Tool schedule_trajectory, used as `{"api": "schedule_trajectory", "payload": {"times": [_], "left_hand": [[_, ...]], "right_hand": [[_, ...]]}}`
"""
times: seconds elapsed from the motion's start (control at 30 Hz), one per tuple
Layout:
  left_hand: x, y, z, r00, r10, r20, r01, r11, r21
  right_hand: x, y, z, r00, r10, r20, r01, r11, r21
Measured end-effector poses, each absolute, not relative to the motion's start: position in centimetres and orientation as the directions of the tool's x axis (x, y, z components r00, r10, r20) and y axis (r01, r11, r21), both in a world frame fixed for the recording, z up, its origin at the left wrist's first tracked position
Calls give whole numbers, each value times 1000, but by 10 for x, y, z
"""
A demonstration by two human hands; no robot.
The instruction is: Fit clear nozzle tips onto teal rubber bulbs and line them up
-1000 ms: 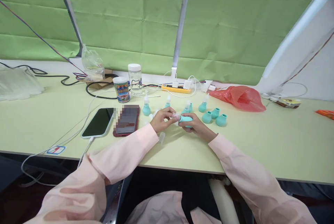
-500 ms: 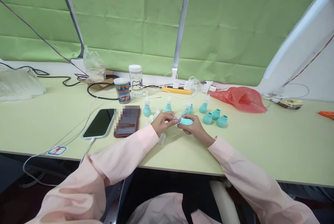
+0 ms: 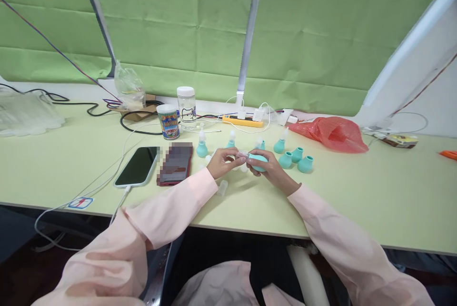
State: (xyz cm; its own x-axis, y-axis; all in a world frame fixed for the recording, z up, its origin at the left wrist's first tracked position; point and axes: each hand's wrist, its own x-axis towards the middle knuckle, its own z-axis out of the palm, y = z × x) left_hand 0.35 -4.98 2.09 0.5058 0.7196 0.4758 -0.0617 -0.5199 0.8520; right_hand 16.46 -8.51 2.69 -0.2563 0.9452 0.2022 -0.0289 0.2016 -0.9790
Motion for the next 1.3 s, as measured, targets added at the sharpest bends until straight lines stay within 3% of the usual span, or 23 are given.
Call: {"api": "schedule_trajectory", "payload": {"times": [0.1,0.17,0.23,0.3,0.43,0.53,0.73,0.93,1.0,1.1,1.2,1.3], "left_hand": [[-2,-49,28,404,762,506,-88,-518,851],[-5,-45,28,343,777,528,25,-569,822],[-6,-41,23,371,744,556,262,-658,706],[-5,-38,15,489,695,526,488,-718,496],[0,-36,1,608,700,373,634,-712,303],[1,-35,1,589,722,363,677,-686,267],[-1,-36,5,554,746,369,656,-664,359],[-1,-40,6,554,772,310,742,-627,237],[-1,-40,8,547,767,335,723,-635,273],[-2,-39,13,467,778,420,559,-628,542],[-3,-38,20,333,856,395,186,-470,863],[-4,-38,26,354,902,247,-146,-208,967]], "right_hand": [[168,-83,26,-221,943,251,-41,248,-968],[169,-81,24,-193,941,278,-35,276,-960],[169,-79,21,-166,940,299,-22,300,-954],[169,-77,18,-142,942,305,-19,306,-952],[169,-76,15,-135,946,294,-33,293,-956],[168,-76,15,-174,943,284,-10,287,-958],[166,-79,17,-222,932,288,150,324,-934],[166,-79,17,-249,916,313,277,377,-884],[166,-80,17,-260,913,314,314,388,-867],[166,-81,16,-245,908,340,380,413,-828],[167,-81,15,-185,892,412,452,450,-771],[167,-80,13,-85,869,487,513,457,-726]]}}
